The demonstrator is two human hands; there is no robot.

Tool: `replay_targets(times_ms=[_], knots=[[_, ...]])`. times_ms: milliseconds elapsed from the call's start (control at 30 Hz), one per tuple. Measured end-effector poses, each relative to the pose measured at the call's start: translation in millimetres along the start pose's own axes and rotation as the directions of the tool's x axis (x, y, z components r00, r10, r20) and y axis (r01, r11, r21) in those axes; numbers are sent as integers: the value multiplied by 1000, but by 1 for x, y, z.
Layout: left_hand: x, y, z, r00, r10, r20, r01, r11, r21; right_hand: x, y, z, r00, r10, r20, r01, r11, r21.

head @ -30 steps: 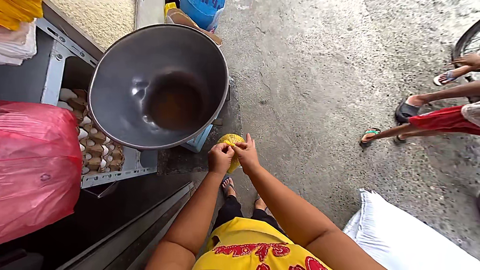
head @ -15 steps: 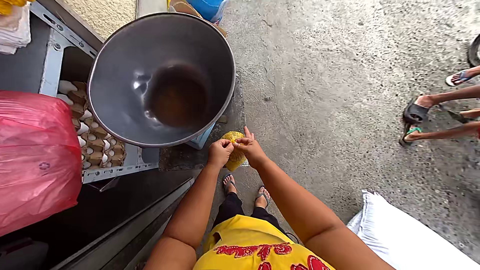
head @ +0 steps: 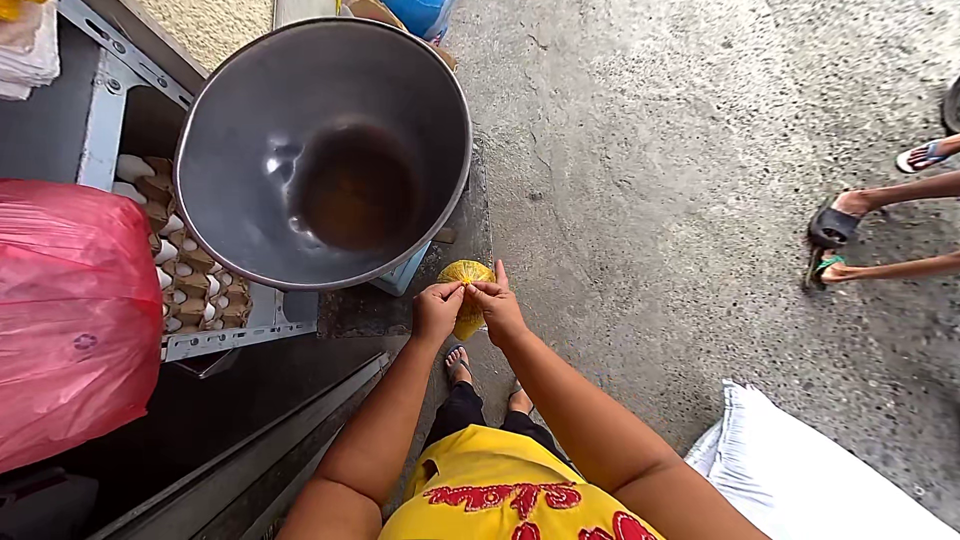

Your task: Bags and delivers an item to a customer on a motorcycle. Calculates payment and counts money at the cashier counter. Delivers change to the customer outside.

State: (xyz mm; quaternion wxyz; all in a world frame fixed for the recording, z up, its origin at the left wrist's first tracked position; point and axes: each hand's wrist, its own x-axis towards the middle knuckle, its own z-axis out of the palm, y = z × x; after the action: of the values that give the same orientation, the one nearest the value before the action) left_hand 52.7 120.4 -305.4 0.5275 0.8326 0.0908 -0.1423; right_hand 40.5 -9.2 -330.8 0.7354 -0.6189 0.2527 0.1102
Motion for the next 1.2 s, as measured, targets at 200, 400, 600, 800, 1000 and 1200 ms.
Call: replay_targets(times_ms=[200,400,600,800,1000,1200], knots=[[4,5,1,990,142,-24,-134,970,201,-2,1,-9,996,-62,71,68,994,-88],[8,9,3,988,152,-4,-146,956,256,-5,-2,-21,969,-224,103,245,925,-292],[10,-13,13,731,681,-49,-573,651,498,-9,9,-28,988,-36,-149,36,999,0],[17,-5,21,447,894,-14,-758,387,525,4,31,-32,886,456,-84,-398,840,368],[11,11,24,379,922,-77,-821,374,433,5,30,-18,845,523,-108,-408,763,501],[10,-18,-17,773,479,-416,-366,872,325,5,13,-13,971,176,-164,-166,983,75]])
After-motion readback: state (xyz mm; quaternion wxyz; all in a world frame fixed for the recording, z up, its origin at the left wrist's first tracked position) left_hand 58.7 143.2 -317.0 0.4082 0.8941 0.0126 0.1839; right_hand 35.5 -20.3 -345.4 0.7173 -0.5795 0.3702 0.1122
